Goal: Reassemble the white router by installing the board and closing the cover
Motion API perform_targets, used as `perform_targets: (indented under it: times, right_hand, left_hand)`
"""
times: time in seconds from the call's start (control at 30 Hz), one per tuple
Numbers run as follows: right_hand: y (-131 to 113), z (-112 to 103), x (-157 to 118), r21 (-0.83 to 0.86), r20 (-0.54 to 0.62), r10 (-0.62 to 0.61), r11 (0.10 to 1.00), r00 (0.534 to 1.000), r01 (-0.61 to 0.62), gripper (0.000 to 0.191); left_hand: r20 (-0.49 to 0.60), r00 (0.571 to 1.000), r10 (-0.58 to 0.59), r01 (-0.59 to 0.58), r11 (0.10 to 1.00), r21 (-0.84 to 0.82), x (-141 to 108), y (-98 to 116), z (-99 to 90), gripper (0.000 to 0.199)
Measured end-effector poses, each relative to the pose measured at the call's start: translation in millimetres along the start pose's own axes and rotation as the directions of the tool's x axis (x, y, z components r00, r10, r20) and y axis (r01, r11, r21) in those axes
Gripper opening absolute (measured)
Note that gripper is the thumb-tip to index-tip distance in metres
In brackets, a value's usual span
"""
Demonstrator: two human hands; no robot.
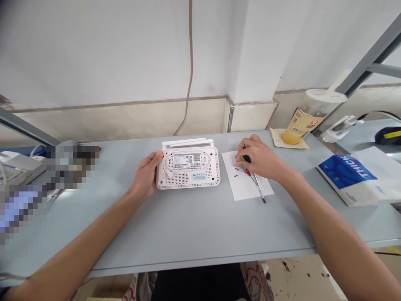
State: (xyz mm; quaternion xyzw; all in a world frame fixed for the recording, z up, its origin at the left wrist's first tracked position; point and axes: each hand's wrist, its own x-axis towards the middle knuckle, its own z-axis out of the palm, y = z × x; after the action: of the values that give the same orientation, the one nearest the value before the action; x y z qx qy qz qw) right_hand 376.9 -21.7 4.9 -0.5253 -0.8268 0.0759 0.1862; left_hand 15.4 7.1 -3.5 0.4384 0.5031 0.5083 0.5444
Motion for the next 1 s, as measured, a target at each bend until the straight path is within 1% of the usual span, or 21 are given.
perform_targets:
  times: [0.1,0.2,0.23,0.3,0.37,0.43,0.5,0.57,0.63,0.73,0.8,0.9,1.0]
  right_hand:
    - [-5,6,0,-0.027,0.084,0.011,1.000,0.996,-0.008,0.025]
    - [-5,9,0,-0.021,0.099,-0.010,1.000,0.995,0.012,0.025]
    - [-4,9,0,-0.018,0.082,-0.025,0.999,0.996,0.026,0.025]
    - [-4,9,-1,-0.002,0.000,-0.023,1.000,1.000,0.023,0.024]
    - [-7,6,-2,0.060,-0.123,0.062,0.997,0.990,-0.055,0.026]
    - [-15,2,-3,0.184,-0.200,0.191,0.971,0.961,-0.154,0.029]
    - [-26,0,-4,0.313,-0.218,0.261,0.931,0.941,-0.185,0.029]
    - [-36,-1,-4,0.397,-0.223,0.252,0.906,0.942,-0.149,0.028]
    - [-43,-1,-4,0.442,-0.229,0.222,0.891,0.948,-0.102,0.027]
    - [-47,-1,-4,0.505,-0.194,0.190,0.861,0.962,-0.068,0.026]
    - [-48,-2,-5,0.542,-0.145,0.177,0.837,0.973,-0.071,0.027]
    - [-48,-2,-5,0.562,-0.031,0.131,0.822,0.991,-0.091,0.029]
    - [-48,0,-4,0.537,0.076,0.071,0.838,0.995,-0.101,0.031]
  left_hand:
    - [0.022,0.999,-0.045,0.044,0.998,0.053,-2,-2,3.3,0.055]
    - [0.043,0.995,-0.089,0.085,0.992,0.091,-3,-6,5.7,0.053]
    - [0.042,0.996,-0.079,0.074,0.992,0.101,-4,-8,6.3,0.051]
    - [0.032,0.999,-0.023,0.018,0.992,0.125,-5,-13,7.4,0.047]
    - [0.032,0.999,0.031,-0.036,0.985,0.169,-7,-16,8.2,0.042]
    - [0.065,0.995,0.073,-0.088,0.964,0.252,-8,-18,8.9,0.037]
    - [0.099,0.988,0.120,-0.147,0.924,0.353,-9,-17,9.6,0.031]
    - [0.119,0.981,0.156,-0.193,0.881,0.432,-10,-16,10.3,0.028]
    - [0.131,0.977,0.165,-0.208,0.860,0.466,-10,-14,11.1,0.025]
    - [0.140,0.974,0.176,-0.222,0.848,0.480,-11,-13,12.1,0.023]
    - [0.116,0.979,0.167,-0.203,0.832,0.517,-12,-13,12.1,0.024]
    - [0.080,0.987,0.139,-0.160,0.798,0.581,-12,-11,11.0,0.028]
    - [0.087,0.987,0.132,-0.158,0.776,0.611,-12,-10,9.9,0.029]
